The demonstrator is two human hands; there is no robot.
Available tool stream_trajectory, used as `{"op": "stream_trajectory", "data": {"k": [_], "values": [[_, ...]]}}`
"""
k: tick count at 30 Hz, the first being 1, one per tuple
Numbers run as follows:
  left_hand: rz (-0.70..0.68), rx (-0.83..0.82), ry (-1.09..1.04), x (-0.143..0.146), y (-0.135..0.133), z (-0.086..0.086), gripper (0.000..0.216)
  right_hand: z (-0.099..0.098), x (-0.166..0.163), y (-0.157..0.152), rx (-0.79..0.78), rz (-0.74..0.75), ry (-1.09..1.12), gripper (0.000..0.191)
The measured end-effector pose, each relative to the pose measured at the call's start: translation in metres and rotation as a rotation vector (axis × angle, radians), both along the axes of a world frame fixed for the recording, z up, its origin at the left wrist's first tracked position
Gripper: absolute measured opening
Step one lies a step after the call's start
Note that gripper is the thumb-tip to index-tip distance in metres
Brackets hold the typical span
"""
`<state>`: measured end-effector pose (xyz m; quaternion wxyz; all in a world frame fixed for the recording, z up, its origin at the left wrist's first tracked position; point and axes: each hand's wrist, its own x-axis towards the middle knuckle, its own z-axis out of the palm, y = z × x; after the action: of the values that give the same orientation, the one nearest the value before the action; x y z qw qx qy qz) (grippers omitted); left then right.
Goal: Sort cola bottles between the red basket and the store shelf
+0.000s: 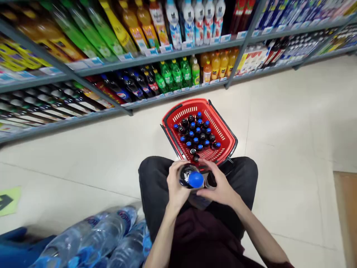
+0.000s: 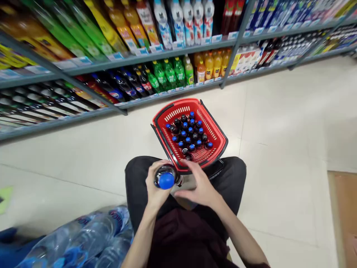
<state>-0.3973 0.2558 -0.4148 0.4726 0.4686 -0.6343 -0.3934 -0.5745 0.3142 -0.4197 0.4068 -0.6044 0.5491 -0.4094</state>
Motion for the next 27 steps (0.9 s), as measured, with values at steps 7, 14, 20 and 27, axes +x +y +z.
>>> {"op": "stream_trajectory", "data": {"k": [7, 14, 20, 27], "values": [[-0.111, 0.134, 0.143, -0.033, -0.047, -0.047, 0.036, 0.009, 0.003, -0.082, -0.151, -0.129, 0.117, 0.07], [-0.105, 0.147, -0.178, -0.037, -0.086, 0.068, 0.039, 0.098, -0.004, -0.108, -0.09, -0.232, 0.13, 0.06], [-0.001, 0.034, -0.206, -0.05, -0.085, 0.216, 0.033, 0.239, -0.007, -0.111, -0.089, -0.333, 0.302, 0.049], [0.045, -0.078, -0.133, -0.051, -0.133, 0.354, 0.038, 0.355, -0.007, -0.152, -0.273, -0.264, 0.272, 0.057]]}}
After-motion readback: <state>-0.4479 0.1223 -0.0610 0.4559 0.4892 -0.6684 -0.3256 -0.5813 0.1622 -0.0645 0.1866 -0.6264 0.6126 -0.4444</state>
